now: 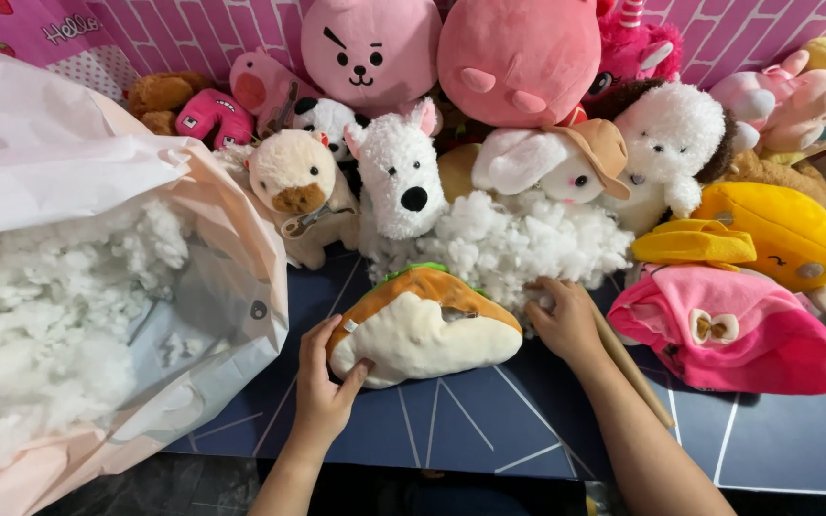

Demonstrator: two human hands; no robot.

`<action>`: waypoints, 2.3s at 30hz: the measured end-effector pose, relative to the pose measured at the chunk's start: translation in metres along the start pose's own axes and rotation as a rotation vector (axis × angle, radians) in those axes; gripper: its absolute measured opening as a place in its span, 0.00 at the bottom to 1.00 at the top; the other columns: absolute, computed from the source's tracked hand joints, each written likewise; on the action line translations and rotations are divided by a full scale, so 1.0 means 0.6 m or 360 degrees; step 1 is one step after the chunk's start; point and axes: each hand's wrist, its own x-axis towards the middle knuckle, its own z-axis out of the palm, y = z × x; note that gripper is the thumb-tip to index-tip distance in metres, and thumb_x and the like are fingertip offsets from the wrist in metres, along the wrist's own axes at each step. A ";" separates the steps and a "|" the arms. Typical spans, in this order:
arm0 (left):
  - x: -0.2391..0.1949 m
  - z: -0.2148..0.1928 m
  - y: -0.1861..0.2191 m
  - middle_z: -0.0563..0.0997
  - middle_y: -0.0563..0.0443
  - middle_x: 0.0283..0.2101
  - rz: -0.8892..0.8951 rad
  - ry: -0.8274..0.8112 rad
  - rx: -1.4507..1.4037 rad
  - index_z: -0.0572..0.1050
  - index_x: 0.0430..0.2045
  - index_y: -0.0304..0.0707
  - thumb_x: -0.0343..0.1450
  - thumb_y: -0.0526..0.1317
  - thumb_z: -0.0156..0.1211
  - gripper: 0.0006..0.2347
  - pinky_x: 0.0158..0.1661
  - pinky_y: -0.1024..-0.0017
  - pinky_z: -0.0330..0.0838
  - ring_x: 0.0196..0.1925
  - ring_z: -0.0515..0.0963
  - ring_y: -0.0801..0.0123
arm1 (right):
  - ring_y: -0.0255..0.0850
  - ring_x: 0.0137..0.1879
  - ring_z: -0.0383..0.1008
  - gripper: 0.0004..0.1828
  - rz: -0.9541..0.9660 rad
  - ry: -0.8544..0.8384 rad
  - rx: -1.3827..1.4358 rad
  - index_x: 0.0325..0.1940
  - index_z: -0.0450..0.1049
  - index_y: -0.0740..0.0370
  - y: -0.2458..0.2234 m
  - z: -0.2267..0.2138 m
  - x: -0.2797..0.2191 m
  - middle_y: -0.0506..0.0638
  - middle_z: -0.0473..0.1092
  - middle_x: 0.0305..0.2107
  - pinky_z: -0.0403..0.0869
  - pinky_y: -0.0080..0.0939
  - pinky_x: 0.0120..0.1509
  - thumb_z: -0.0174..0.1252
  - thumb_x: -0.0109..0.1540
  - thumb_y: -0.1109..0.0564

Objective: Stuffing a taco-shaped plush toy with polyester fiberfill using a wooden stick to pack it tightly.

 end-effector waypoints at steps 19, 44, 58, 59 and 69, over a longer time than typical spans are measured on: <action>0.003 -0.006 -0.004 0.68 0.43 0.60 0.0013 -0.0016 -0.0072 0.63 0.64 0.39 0.70 0.43 0.65 0.27 0.63 0.61 0.68 0.65 0.71 0.56 | 0.48 0.56 0.75 0.21 0.0015 0.0030 0.0041 0.52 0.79 0.65 0.015 0.018 0.009 0.53 0.79 0.48 0.72 0.46 0.59 0.60 0.57 0.55; 0.005 -0.012 -0.010 0.67 0.41 0.61 -0.0018 -0.0065 -0.0170 0.62 0.64 0.38 0.71 0.43 0.64 0.27 0.64 0.59 0.67 0.66 0.69 0.54 | 0.43 0.31 0.75 0.16 -0.0092 0.0279 -0.0070 0.47 0.78 0.53 0.048 0.050 -0.008 0.51 0.76 0.23 0.71 0.42 0.38 0.59 0.54 0.60; 0.010 -0.007 -0.013 0.67 0.41 0.61 -0.0110 -0.0073 -0.0172 0.62 0.64 0.37 0.71 0.44 0.62 0.27 0.64 0.60 0.68 0.66 0.71 0.55 | 0.43 0.40 0.81 0.20 -0.0134 0.0142 0.0037 0.43 0.79 0.58 0.067 0.058 0.004 0.50 0.81 0.33 0.75 0.40 0.43 0.54 0.49 0.67; 0.010 -0.007 -0.013 0.68 0.42 0.62 -0.0127 -0.0065 -0.0161 0.63 0.64 0.37 0.70 0.43 0.63 0.27 0.64 0.61 0.67 0.66 0.70 0.55 | 0.44 0.42 0.81 0.20 -0.0132 0.0147 -0.0013 0.43 0.80 0.59 0.063 0.057 0.004 0.50 0.81 0.35 0.75 0.41 0.45 0.54 0.49 0.67; 0.024 -0.011 0.008 0.70 0.47 0.60 -0.0634 -0.0119 -0.0294 0.65 0.62 0.40 0.64 0.44 0.68 0.30 0.61 0.67 0.70 0.64 0.73 0.63 | 0.49 0.48 0.73 0.20 -0.0153 0.0226 -0.0188 0.48 0.80 0.54 0.010 0.016 -0.014 0.55 0.76 0.36 0.71 0.47 0.51 0.66 0.52 0.53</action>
